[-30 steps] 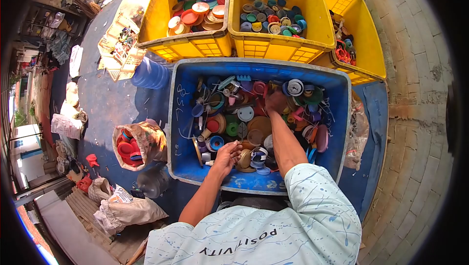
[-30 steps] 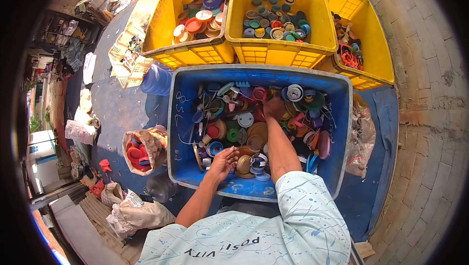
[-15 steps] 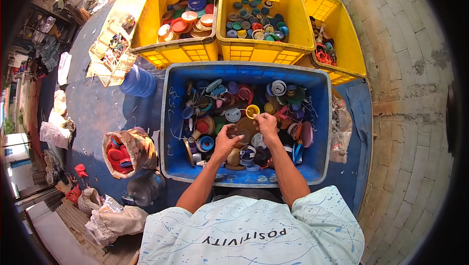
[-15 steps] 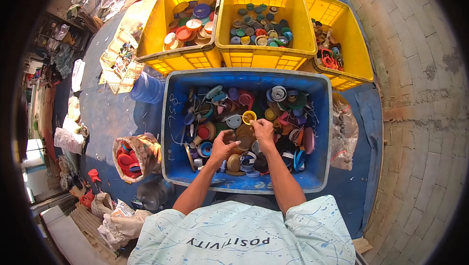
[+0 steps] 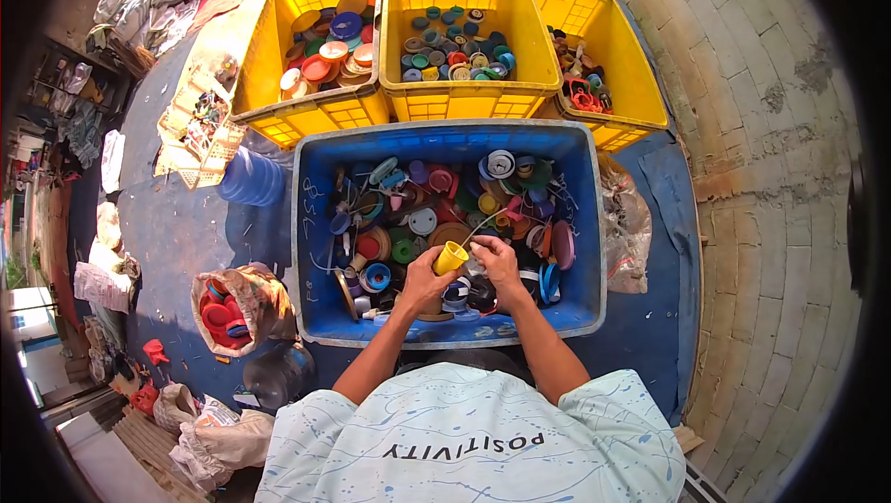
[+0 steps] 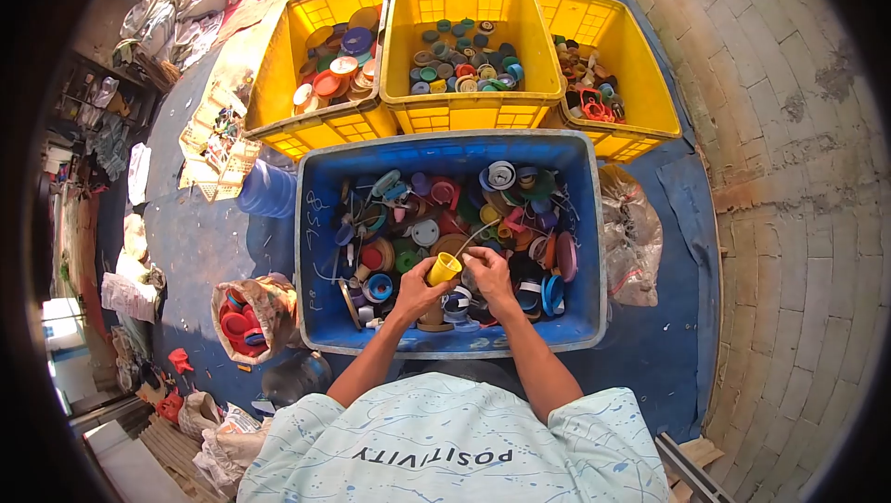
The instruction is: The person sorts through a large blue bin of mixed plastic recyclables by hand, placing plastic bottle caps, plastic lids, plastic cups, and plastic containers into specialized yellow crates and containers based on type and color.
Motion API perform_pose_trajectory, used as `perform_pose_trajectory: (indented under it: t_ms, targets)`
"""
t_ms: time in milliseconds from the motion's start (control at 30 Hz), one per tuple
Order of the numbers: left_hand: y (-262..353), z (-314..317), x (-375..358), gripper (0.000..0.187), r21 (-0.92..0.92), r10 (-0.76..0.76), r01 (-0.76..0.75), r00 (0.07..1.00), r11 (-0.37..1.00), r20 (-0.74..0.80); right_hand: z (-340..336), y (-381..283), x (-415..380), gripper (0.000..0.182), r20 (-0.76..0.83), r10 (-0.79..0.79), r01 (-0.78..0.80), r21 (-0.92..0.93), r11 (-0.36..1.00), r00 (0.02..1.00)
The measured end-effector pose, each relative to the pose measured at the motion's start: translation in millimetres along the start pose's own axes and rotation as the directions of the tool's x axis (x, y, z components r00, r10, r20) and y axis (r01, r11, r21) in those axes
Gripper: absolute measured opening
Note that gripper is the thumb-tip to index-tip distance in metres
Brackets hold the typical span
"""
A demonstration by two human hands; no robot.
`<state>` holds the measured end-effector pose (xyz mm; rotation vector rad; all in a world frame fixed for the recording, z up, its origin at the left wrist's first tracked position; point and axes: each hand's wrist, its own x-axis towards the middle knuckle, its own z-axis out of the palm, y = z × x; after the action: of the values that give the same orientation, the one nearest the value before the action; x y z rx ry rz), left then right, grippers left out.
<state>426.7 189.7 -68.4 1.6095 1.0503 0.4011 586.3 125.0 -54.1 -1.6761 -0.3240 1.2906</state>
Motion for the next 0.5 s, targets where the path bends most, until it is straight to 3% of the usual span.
perform_pose_trajectory:
  t_ms: [200, 333, 433, 500]
  targets:
    - [7.1, 1.5, -7.9, 0.048, -0.016, -0.042, 0.043, 0.997, 0.999, 0.06, -1.2, -4.5, 3.9, 0.031, 0.067, 0.06, -0.069, 0.136, 0.988, 0.996]
    - [11.6, -1.9, -12.5, 0.047, -0.012, -0.093, 0.094, 0.993, 0.996, 0.076, -2.9, 2.6, 10.9, 0.024, 0.067, -0.065, 0.056, 0.136, 0.989, 0.996]
    - [-2.3, -3.2, -14.1, 0.044, -0.069, -0.139, 0.141, 0.99, 0.988, 0.025, -7.9, -6.8, 12.0, 0.024, -0.03, 0.015, -0.006, 0.262, 0.965, 0.999]
    - [-11.8, -6.2, -16.8, 0.04, -0.09, -0.2, 0.198, 0.98, 0.976, -0.016, -13.9, -2.4, 18.7, 0.024, 0.018, 0.035, -0.04, 0.415, 0.909, 0.999]
